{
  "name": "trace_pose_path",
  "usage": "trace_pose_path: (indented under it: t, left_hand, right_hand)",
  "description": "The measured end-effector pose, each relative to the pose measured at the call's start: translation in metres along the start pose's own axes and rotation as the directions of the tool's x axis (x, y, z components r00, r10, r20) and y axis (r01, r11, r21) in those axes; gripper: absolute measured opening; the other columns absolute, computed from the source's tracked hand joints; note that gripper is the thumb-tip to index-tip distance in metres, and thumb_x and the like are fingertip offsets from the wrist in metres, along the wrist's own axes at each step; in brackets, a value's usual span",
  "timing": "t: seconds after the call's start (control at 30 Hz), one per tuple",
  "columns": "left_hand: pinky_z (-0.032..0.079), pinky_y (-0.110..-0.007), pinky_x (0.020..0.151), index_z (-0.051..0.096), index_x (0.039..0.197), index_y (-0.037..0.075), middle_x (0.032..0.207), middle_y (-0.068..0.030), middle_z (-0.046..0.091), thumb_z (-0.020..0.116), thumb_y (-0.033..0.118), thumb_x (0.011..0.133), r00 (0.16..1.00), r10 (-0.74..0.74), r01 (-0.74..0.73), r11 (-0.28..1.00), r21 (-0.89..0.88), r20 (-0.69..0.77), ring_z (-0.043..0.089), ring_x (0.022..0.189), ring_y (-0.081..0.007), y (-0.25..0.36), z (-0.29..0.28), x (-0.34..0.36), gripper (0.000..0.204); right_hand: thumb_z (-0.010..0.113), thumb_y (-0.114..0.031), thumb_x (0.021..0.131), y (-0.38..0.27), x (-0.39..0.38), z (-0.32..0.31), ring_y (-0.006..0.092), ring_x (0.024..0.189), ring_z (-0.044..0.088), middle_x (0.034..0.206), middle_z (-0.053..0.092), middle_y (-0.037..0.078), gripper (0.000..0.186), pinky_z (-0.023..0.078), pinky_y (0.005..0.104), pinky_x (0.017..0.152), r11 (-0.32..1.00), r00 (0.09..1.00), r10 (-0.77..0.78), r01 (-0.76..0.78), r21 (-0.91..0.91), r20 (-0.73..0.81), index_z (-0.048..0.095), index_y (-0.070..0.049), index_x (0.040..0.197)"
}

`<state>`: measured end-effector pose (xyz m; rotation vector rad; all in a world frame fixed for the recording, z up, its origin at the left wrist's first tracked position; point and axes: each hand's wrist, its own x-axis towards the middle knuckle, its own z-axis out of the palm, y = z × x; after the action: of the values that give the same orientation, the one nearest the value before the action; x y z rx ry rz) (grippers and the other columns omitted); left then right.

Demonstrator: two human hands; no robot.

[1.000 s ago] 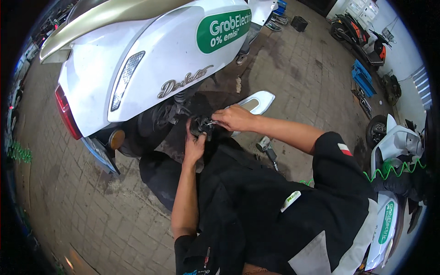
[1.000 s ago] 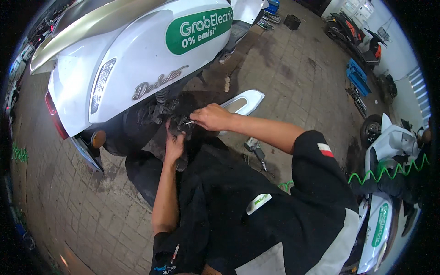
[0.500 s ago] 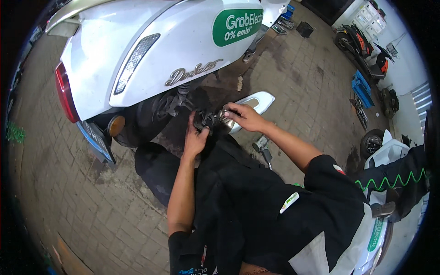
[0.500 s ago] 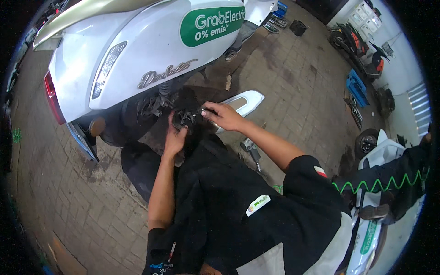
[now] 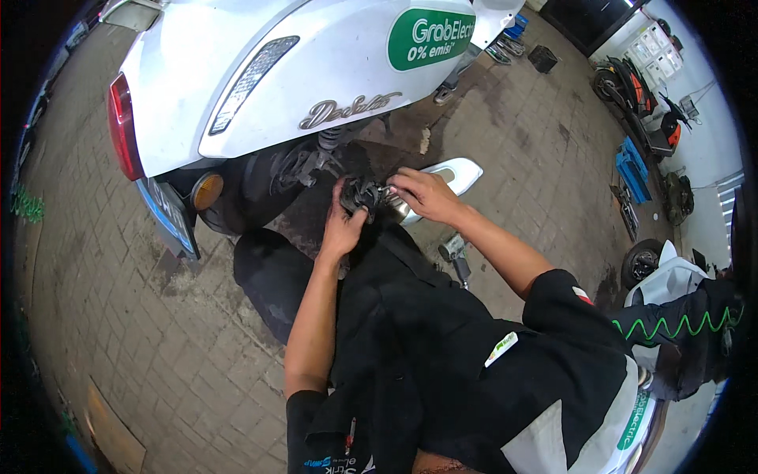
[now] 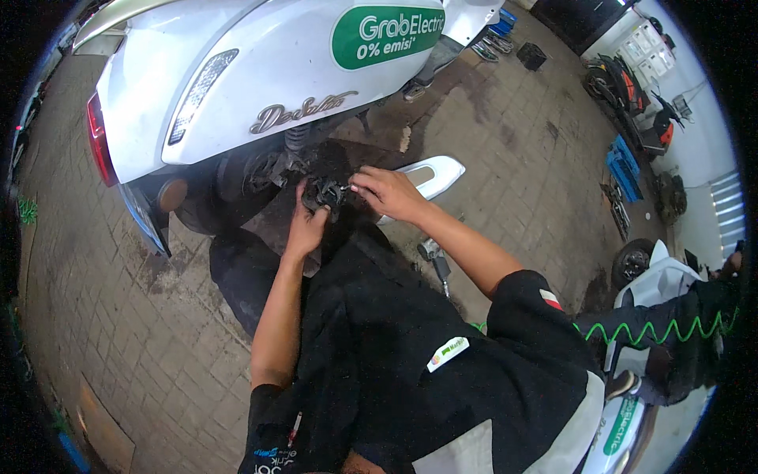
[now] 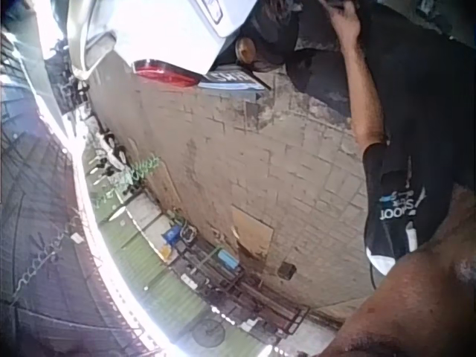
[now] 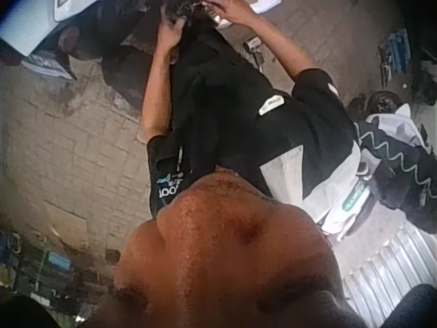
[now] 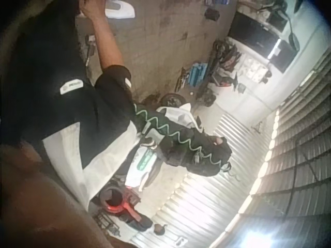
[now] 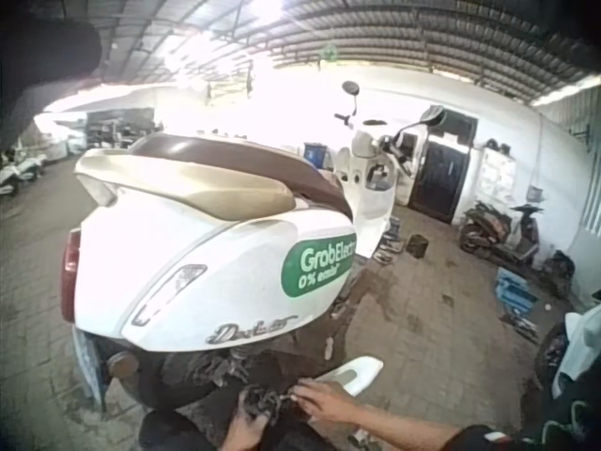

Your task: The person picks up paperwork and a small part from a counter, walks to a white electric scooter, and proceeds to disassemble and work on the rear brake assembly using a screwdriver and by hand.

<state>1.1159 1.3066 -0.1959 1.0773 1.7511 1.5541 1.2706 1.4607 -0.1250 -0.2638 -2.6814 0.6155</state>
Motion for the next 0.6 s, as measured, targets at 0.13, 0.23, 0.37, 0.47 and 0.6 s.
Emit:
trace_pose_path:
  t: [0.13,0.23,0.37,0.47,0.6]
  left_hand:
    - [0.041,-0.036,0.098,0.025,0.144,0.010,0.122,-0.0192,0.057,0.059,0.012,0.082,1.000,0.011,-0.010,0.996,-0.091,0.011,0.056,0.113,-0.0294,-0.007,-0.002,0.004,0.070]
    - [0.041,-0.036,0.099,0.025,0.144,0.008,0.123,-0.0187,0.056,0.058,0.011,0.082,0.999,0.027,-0.023,0.990,-0.140,0.023,0.055,0.114,-0.0279,-0.016,-0.002,0.005,0.070]
    - [0.040,-0.035,0.099,0.025,0.144,0.007,0.122,-0.0178,0.056,0.057,0.011,0.082,0.999,0.006,0.003,0.982,-0.189,0.045,0.054,0.115,-0.0273,0.000,-0.003,0.002,0.070]
    - [0.040,-0.036,0.100,0.025,0.144,0.007,0.123,-0.0189,0.056,0.058,0.013,0.081,0.999,0.003,0.006,0.981,-0.192,0.050,0.054,0.116,-0.0290,-0.005,-0.007,0.002,0.071]
    - [0.040,-0.038,0.101,0.026,0.144,0.008,0.124,-0.0212,0.055,0.059,0.016,0.081,0.998,-0.063,0.063,0.996,-0.056,0.016,0.053,0.117,-0.0322,-0.013,-0.005,0.000,0.071]
  right_hand:
    - [0.063,-0.013,0.084,0.006,0.007,-0.003,0.0310,0.079,0.060,0.090,0.057,0.010,0.020,0.048,0.0401,0.063,0.994,0.996,-0.093,0.093,-0.056,-0.003,0.060,-0.007,0.103]
    - [0.065,-0.012,0.080,0.014,0.014,-0.008,0.0276,0.085,0.060,0.089,0.057,0.007,0.023,0.049,0.0383,0.063,0.962,0.978,-0.188,0.201,-0.183,0.086,0.061,-0.008,0.102]
    - [0.067,-0.013,0.076,0.035,0.028,-0.010,0.0249,0.093,0.056,0.095,0.057,0.004,0.028,0.051,0.0380,0.065,0.815,0.849,-0.521,0.525,-0.244,0.084,0.061,-0.010,0.103]
    - [0.067,-0.014,0.075,0.035,0.033,-0.011,0.0250,0.093,0.054,0.097,0.057,0.003,0.029,0.051,0.0393,0.067,0.798,0.822,-0.544,0.569,-0.199,0.168,0.061,-0.010,0.103]
    - [0.066,-0.015,0.077,0.027,0.017,0.001,0.0273,0.085,0.055,0.085,0.059,0.004,0.022,0.051,0.0384,0.067,0.937,0.938,-0.305,0.326,-0.125,0.163,0.062,-0.009,0.097]
